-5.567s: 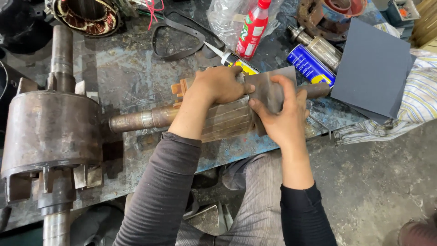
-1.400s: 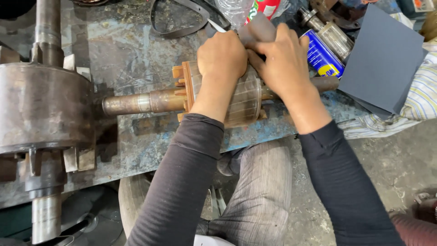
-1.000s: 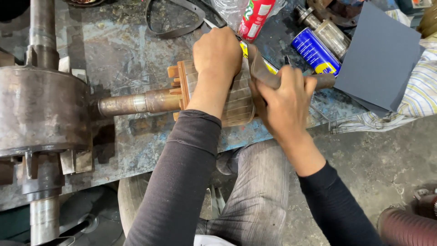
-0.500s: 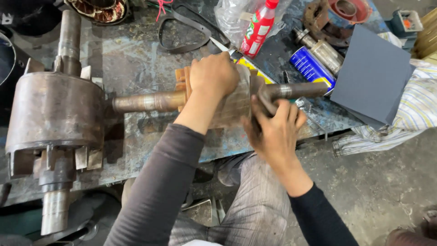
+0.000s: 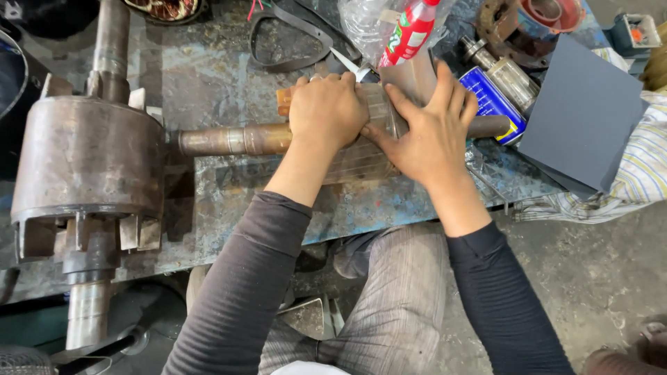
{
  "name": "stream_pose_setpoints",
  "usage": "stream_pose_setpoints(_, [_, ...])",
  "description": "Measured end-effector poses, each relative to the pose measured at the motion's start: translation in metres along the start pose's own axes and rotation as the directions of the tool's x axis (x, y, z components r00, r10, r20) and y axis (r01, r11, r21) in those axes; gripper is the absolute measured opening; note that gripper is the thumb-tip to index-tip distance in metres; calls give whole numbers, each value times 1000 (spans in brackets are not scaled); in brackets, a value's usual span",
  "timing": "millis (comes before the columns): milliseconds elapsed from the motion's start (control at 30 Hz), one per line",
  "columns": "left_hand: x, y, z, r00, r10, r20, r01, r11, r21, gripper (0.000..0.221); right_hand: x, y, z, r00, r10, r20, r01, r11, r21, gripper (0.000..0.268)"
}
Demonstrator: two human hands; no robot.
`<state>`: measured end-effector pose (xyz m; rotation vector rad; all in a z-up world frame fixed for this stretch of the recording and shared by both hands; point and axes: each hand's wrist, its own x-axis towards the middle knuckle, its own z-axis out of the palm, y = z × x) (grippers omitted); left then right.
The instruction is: Sanding the surface of a motor rotor using sandpaper to clean or smooth it on a workbench.
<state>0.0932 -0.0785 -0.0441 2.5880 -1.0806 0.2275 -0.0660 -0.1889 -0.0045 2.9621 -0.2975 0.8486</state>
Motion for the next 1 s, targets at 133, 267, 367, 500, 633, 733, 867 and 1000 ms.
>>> stream_pose_setpoints(133, [0,9,-21,996,-27,84,30,999,-38,45,-3,5,-7,997,-18,80,14,999,40,77])
stream_pose_setpoints(267, [5,14,-38,966,-131,224,149,987,-66,41,-18,-8,-20,996,-67,53,71,995,-69,56])
stream_pose_setpoints(367, [4,16,-39,957,-165,239,189,979,-80,40,-43,-21,-29,996,-38,75,47,991,-123,54])
stream_pose_setpoints(500, [10,16,-36,954,-168,248,196,976,-93,38,-74,-24,-22,999,-12,39,18,991,-133,58])
stream_pose_setpoints(633, [10,16,-34,954,-152,259,178,981,-82,41,-48,-35,-37,999,-38,4,38,982,-185,45])
stream_pose_setpoints(733, [12,15,-29,963,-137,232,154,986,-58,40,-37,-34,-41,997,-71,16,72,977,-203,45])
stream_pose_setpoints(867, [11,16,-28,967,-139,213,154,987,-52,41,-11,-25,-31,993,-118,9,117,967,-226,46])
stream_pose_setpoints(1000, [11,7,-18,975,-121,185,133,990,-50,35,20,1,-10,989,-137,55,139,990,-38,50])
